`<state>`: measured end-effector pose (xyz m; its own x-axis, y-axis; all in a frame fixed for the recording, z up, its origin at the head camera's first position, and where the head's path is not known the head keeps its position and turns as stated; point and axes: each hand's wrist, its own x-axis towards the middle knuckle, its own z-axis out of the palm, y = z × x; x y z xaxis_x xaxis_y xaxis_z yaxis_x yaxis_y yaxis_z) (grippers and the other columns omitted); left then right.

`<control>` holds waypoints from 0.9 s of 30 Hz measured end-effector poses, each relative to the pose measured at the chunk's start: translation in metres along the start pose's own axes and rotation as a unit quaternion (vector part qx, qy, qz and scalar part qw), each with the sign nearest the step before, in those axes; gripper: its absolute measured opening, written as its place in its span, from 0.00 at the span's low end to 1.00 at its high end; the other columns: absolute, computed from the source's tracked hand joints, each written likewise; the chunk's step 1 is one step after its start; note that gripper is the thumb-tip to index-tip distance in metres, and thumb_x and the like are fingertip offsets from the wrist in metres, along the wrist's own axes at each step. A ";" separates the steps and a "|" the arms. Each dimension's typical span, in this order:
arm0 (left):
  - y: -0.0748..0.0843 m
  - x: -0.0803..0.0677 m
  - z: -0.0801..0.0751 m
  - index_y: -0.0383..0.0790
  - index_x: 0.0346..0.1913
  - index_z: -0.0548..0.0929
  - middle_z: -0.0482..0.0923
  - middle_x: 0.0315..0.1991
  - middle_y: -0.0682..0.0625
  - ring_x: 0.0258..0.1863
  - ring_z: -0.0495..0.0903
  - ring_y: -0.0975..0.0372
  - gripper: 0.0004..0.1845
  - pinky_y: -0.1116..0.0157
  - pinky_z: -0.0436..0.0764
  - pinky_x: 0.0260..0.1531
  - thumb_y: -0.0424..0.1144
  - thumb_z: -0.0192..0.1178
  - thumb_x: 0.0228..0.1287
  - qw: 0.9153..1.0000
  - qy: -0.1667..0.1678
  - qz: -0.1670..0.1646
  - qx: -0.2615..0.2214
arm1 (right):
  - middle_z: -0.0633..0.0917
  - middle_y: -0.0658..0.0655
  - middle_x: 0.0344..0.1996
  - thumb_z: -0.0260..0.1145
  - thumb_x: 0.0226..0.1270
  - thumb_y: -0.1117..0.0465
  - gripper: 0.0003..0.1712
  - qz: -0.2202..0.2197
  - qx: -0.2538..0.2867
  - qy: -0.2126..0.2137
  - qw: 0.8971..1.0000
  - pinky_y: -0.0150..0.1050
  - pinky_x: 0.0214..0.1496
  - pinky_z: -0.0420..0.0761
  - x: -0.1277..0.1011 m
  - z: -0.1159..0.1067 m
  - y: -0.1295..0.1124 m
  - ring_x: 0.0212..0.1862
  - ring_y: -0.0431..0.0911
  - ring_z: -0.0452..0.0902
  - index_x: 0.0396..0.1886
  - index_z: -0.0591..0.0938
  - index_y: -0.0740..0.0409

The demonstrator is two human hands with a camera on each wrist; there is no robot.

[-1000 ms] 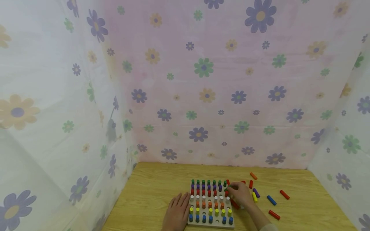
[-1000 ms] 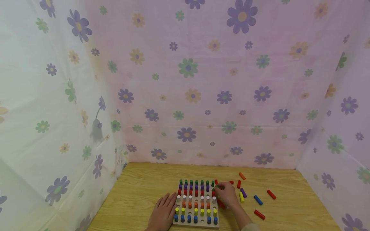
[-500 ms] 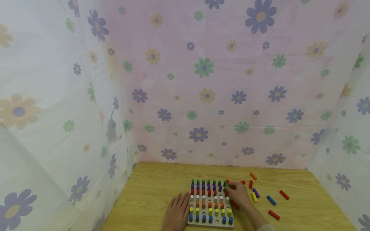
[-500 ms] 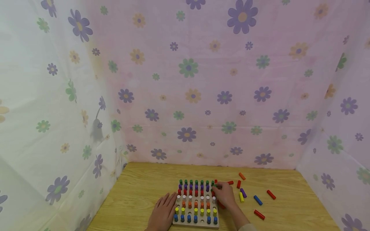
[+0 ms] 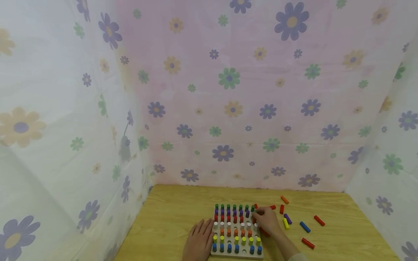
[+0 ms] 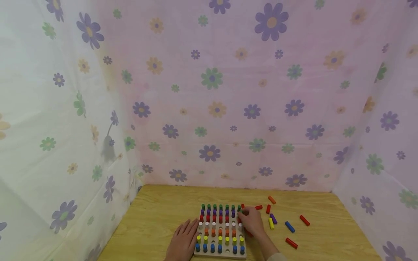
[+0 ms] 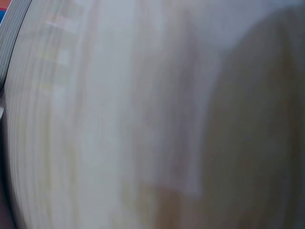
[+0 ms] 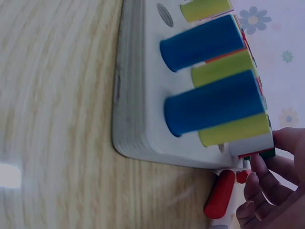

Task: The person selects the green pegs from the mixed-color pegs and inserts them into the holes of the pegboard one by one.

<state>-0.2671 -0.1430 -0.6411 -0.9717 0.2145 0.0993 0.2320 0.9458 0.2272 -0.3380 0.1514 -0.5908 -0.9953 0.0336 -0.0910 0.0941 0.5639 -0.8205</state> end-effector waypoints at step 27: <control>-0.023 0.007 -0.017 0.36 0.74 0.71 0.68 0.74 0.39 0.74 0.62 0.39 0.32 0.35 0.57 0.72 0.55 0.50 0.79 0.950 -0.090 -0.033 -0.296 | 0.87 0.57 0.39 0.63 0.78 0.58 0.18 -0.080 -0.090 0.045 0.992 0.35 0.32 0.79 -0.037 -0.135 0.032 0.37 0.44 0.80 0.54 0.84 0.70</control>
